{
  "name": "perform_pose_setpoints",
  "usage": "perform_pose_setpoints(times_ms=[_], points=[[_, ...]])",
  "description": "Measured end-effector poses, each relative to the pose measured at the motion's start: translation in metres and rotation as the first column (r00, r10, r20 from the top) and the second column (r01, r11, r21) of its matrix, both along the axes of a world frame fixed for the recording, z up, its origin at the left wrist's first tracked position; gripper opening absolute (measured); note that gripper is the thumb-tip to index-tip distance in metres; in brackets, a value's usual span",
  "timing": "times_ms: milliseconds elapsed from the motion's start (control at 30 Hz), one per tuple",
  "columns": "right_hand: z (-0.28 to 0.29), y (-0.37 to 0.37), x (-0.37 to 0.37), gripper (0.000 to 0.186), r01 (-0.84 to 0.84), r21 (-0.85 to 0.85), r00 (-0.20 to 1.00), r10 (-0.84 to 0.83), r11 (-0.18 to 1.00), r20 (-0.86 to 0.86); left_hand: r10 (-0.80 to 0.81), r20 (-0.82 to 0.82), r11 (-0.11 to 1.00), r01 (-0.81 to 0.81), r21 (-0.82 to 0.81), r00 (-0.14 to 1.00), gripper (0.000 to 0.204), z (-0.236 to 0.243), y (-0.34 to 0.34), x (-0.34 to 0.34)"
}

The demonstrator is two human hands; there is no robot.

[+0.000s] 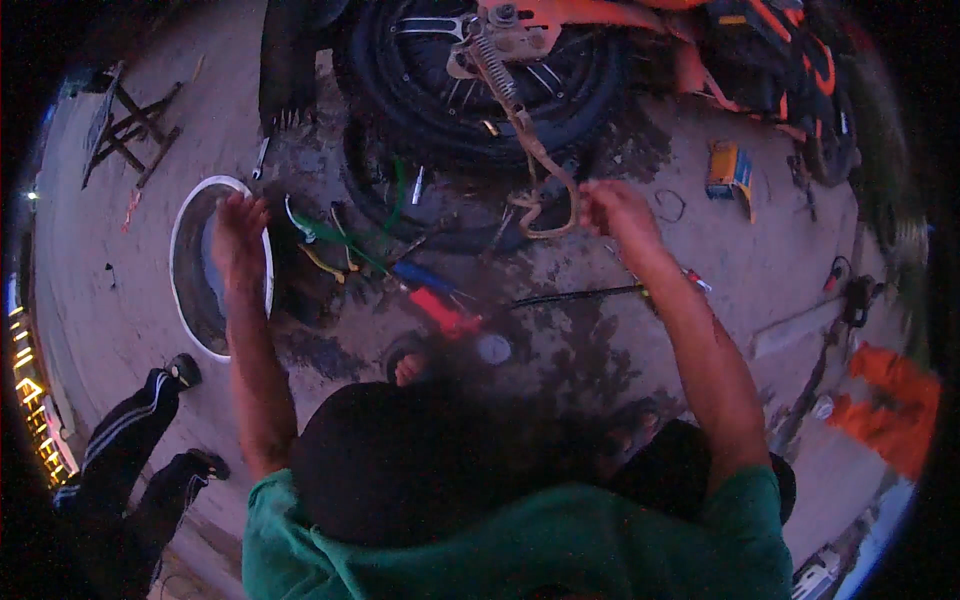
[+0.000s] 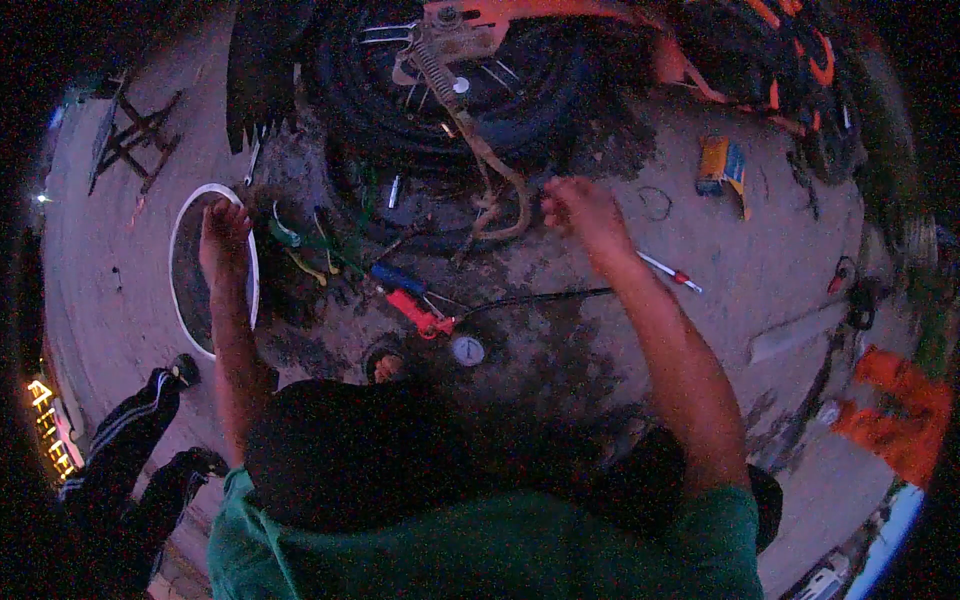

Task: The person repairs a scooter tire by using pliers to remove debris, checking the tire in a basin of water, and using a pump with a gauge to inflate the tire.

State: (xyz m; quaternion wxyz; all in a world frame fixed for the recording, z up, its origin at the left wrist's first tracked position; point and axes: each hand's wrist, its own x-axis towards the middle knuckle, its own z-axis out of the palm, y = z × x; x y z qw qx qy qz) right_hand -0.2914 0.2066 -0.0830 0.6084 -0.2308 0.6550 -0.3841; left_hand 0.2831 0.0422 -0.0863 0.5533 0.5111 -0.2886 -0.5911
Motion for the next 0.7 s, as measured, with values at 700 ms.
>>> perform_pose_setpoints(times_ms=[700], points=[[-0.005,-0.068,-0.037,0.066,0.274,-0.110,0.954,-0.285,0.955,-0.090,-0.103,-0.415,0.908,0.255,0.332,0.904,0.025,0.044,0.030,-0.064]])
